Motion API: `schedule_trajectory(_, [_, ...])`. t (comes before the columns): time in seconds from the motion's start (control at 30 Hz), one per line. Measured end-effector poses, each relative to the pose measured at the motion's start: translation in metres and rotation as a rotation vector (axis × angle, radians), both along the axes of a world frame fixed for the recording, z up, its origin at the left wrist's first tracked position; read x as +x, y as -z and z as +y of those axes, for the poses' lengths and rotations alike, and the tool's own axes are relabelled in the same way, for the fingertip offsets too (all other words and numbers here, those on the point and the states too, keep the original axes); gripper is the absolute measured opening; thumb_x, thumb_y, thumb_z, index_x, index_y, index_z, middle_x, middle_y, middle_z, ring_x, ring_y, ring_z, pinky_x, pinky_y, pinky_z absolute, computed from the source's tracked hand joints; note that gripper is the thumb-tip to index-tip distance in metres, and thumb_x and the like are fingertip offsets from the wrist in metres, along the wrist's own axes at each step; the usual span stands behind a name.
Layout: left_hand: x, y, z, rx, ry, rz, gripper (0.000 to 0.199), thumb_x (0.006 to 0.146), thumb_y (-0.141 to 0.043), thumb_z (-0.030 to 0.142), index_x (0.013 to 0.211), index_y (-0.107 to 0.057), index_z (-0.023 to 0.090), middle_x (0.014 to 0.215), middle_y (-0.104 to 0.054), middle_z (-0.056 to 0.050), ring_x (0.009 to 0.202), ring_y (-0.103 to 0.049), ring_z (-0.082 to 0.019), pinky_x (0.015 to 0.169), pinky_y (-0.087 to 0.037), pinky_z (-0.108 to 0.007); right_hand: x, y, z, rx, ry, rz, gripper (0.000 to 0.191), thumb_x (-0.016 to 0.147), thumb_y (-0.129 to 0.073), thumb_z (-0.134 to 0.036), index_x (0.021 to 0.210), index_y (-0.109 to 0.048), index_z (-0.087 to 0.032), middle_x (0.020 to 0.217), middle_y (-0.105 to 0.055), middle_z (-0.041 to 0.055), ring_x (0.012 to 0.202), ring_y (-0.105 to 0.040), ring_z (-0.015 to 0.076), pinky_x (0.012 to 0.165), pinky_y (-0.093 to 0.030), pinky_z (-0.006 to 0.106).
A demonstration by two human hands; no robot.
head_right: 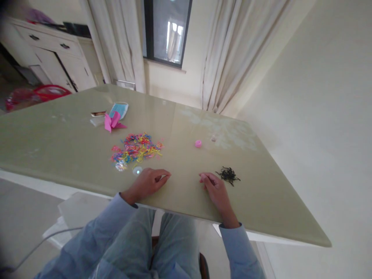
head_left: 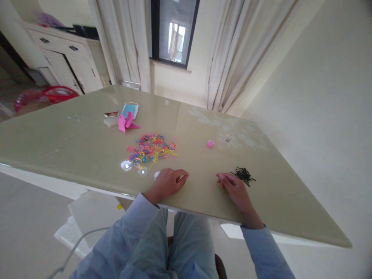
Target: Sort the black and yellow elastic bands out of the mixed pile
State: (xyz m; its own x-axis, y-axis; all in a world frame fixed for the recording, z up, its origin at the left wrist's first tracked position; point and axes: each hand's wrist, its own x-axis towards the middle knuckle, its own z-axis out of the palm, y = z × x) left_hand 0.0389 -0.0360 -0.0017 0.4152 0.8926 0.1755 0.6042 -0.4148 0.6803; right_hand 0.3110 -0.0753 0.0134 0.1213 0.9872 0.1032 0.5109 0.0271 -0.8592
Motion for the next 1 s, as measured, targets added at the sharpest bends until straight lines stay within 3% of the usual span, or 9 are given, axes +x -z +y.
schedule_trajectory(0.17, [0.000,-0.001,0.003,-0.030,-0.031,-0.129,0.025,0.089,-0.056,0.034,0.096,-0.078,0.023,0.059,-0.066,0.000,0.051,-0.053,-0.014,0.061,-0.037,-0.027,-0.050,-0.015,0.016,-0.018,-0.029,0.127,0.045,0.086,-0.058,-0.057,0.088,-0.073,-0.015,0.058,-0.056,0.0001,0.048,-0.046,0.0111,0.045,-0.037,0.023])
schedule_trajectory(0.33, [-0.001,-0.004,0.004,-0.004,-0.029,-0.126,0.032,0.094,-0.049,0.039,0.092,-0.076,0.022,0.061,-0.067,-0.001,0.054,-0.055,-0.014,0.058,-0.032,-0.027,-0.116,-0.036,0.062,0.029,-0.261,0.152,0.046,0.090,-0.052,-0.054,0.074,-0.071,-0.016,0.057,-0.051,-0.0020,0.048,-0.043,0.0088,0.046,-0.034,0.022])
schedule_trajectory(0.47, [-0.001,-0.007,0.003,-0.012,-0.016,-0.140,0.035,0.096,-0.046,0.036,0.085,-0.075,0.020,0.071,-0.073,-0.004,0.061,-0.061,-0.016,0.058,-0.031,-0.027,-0.163,-0.044,0.112,0.085,-0.479,-0.040,0.036,0.090,-0.054,-0.042,0.072,-0.071,-0.016,0.058,-0.055,-0.0021,0.055,-0.048,0.0101,0.054,-0.037,0.022])
schedule_trajectory(0.57, [0.000,-0.007,0.004,-0.023,-0.005,-0.158,0.034,0.095,-0.046,0.033,0.083,-0.075,0.019,0.073,-0.073,-0.005,0.063,-0.062,-0.016,0.059,-0.033,-0.027,-0.192,-0.039,0.150,0.128,-0.596,-0.199,0.021,0.085,-0.059,-0.026,0.093,-0.076,-0.016,0.080,-0.072,0.0017,0.068,-0.058,0.0122,0.065,-0.043,0.023])
schedule_trajectory(0.7, [0.001,-0.005,0.006,-0.025,-0.017,-0.121,0.031,0.093,-0.048,0.030,0.083,-0.075,0.019,0.074,-0.074,-0.005,0.066,-0.063,-0.018,0.061,-0.034,-0.028,-0.217,-0.028,0.188,0.197,-0.688,-0.491,0.024,0.084,-0.058,-0.015,0.099,-0.077,-0.019,0.098,-0.076,0.0043,0.084,-0.064,0.0152,0.079,-0.045,0.025])
schedule_trajectory(0.87, [0.002,-0.006,0.006,-0.057,-0.028,-0.082,0.028,0.090,-0.049,0.027,0.084,-0.075,0.018,0.075,-0.074,-0.005,0.069,-0.065,-0.018,0.062,-0.037,-0.028,-0.232,-0.020,0.212,0.212,-0.720,-0.815,0.030,0.085,-0.059,-0.016,0.111,-0.075,-0.019,0.102,-0.073,0.0073,0.087,-0.062,0.0174,0.082,-0.043,0.026])
schedule_trajectory(1.0, [0.001,-0.008,0.006,-0.079,-0.031,-0.073,0.027,0.090,-0.050,0.027,0.084,-0.075,0.018,0.076,-0.075,-0.006,0.070,-0.066,-0.019,0.063,-0.038,-0.028,-0.238,-0.017,0.217,0.220,-0.706,-0.882,0.030,0.089,-0.055,-0.019,0.112,-0.075,-0.021,0.099,-0.071,0.0067,0.089,-0.060,0.0175,0.083,-0.041,0.026])
